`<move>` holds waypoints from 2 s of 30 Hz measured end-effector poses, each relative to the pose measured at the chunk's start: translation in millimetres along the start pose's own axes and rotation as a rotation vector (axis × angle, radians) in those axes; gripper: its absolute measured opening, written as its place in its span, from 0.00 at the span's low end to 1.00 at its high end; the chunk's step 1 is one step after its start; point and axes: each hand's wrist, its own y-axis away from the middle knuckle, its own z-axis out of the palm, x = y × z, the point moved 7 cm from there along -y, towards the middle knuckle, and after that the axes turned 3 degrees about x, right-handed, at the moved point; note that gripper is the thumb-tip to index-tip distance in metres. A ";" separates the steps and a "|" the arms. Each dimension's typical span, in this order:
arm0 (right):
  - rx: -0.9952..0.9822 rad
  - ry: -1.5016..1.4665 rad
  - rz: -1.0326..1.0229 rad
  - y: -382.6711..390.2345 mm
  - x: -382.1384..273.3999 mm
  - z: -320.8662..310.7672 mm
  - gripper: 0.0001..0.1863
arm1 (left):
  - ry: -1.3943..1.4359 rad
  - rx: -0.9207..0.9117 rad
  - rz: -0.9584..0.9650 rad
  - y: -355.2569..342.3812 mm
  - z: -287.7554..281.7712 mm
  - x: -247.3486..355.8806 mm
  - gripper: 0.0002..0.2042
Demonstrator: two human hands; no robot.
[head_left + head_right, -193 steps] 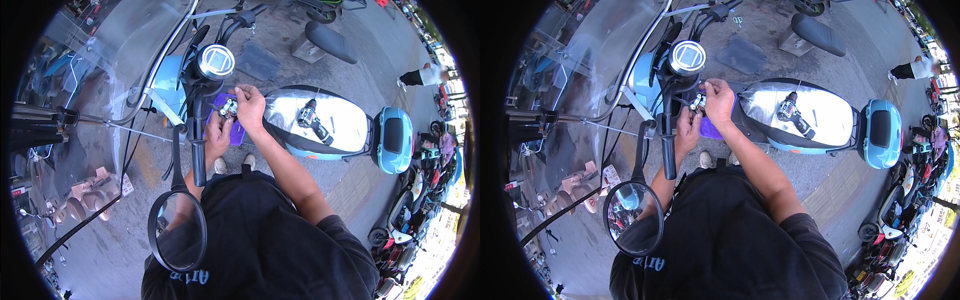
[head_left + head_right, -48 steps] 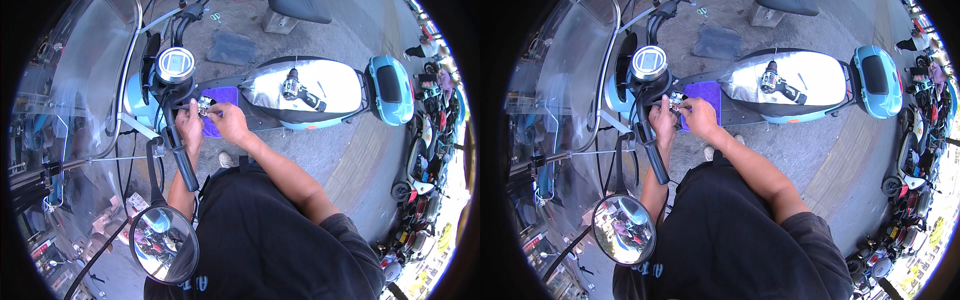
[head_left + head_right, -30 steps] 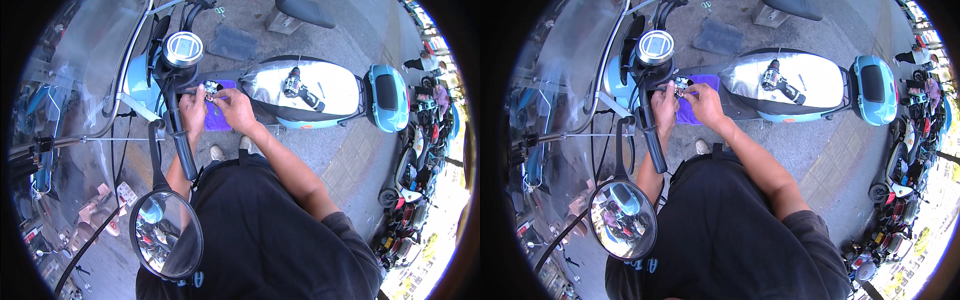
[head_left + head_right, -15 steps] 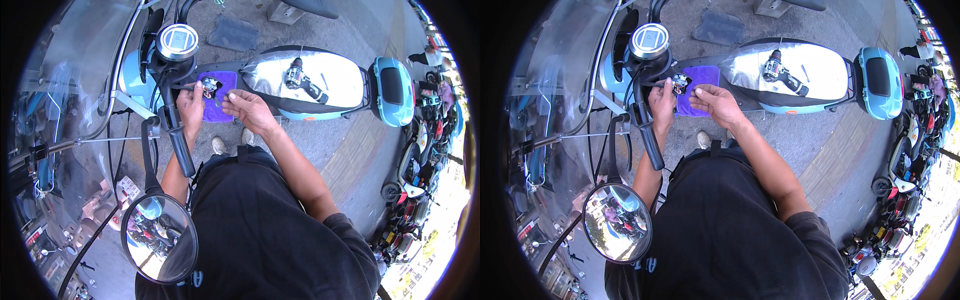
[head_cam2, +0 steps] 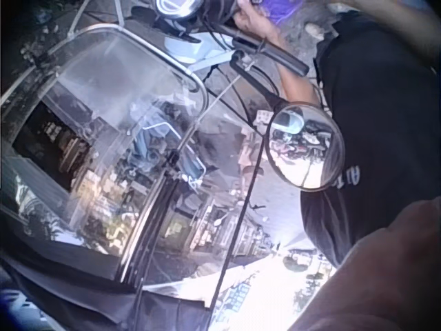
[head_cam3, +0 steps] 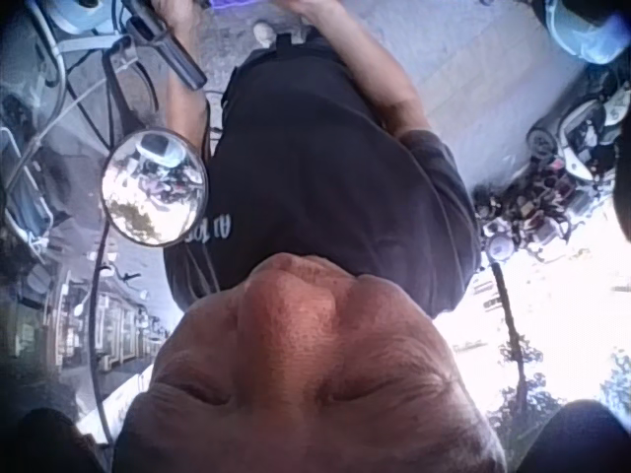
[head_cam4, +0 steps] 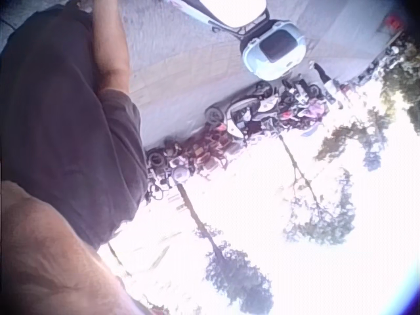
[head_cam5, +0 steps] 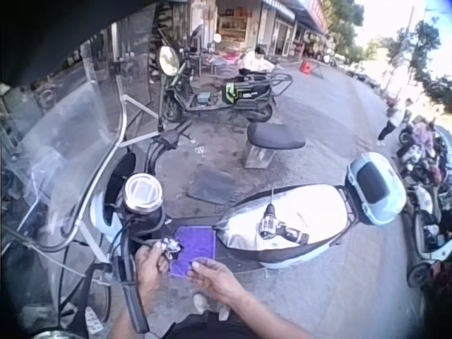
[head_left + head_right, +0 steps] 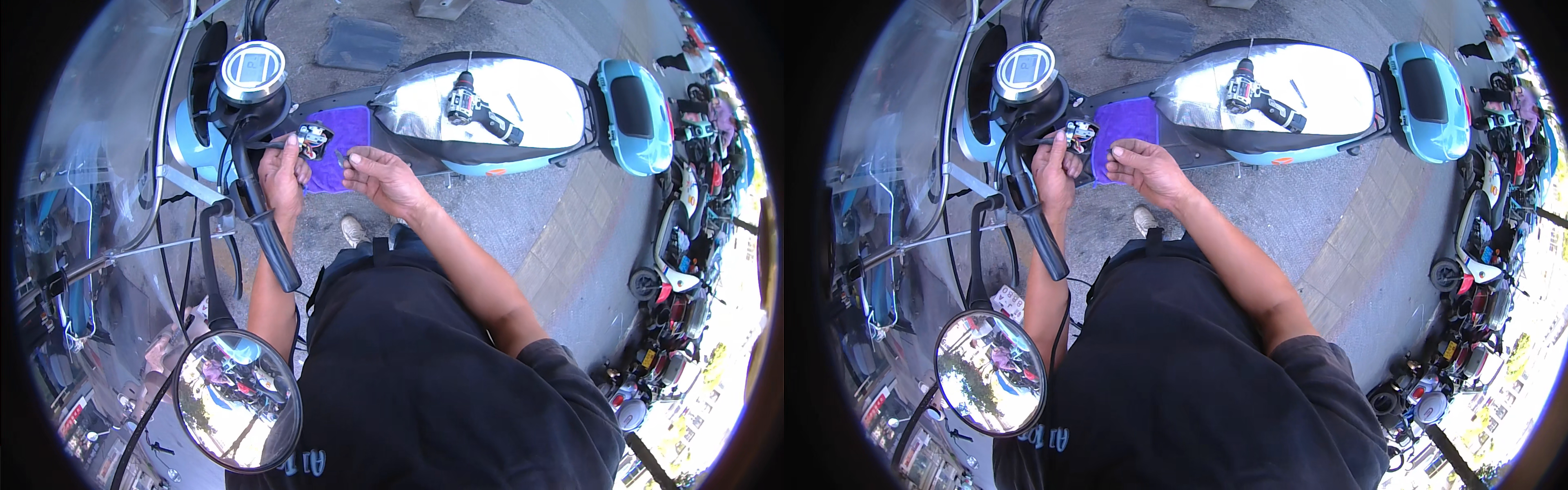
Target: The person works on a light blue scooter in a cluttered workshop, then moves outside to adjust the ignition area. They use a small metal tool to manipulate components near the key slot and handlebar, placing parts on a purple cloth on the scooter seat.
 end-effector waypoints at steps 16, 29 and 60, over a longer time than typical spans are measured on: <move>-0.016 -0.091 0.045 33.1 9.1 -12.1 0.09 | -0.825 0.461 0.472 83.8 -44.6 22.0 0.17; 0.042 0.218 0.103 57.4 4.3 -8.3 0.09 | 0.240 -0.201 -0.361 115.8 39.6 -42.2 0.10; 0.942 1.910 -0.468 56.7 -347.9 -246.2 0.16 | 0.670 -0.354 -0.415 117.2 167.7 -123.8 0.09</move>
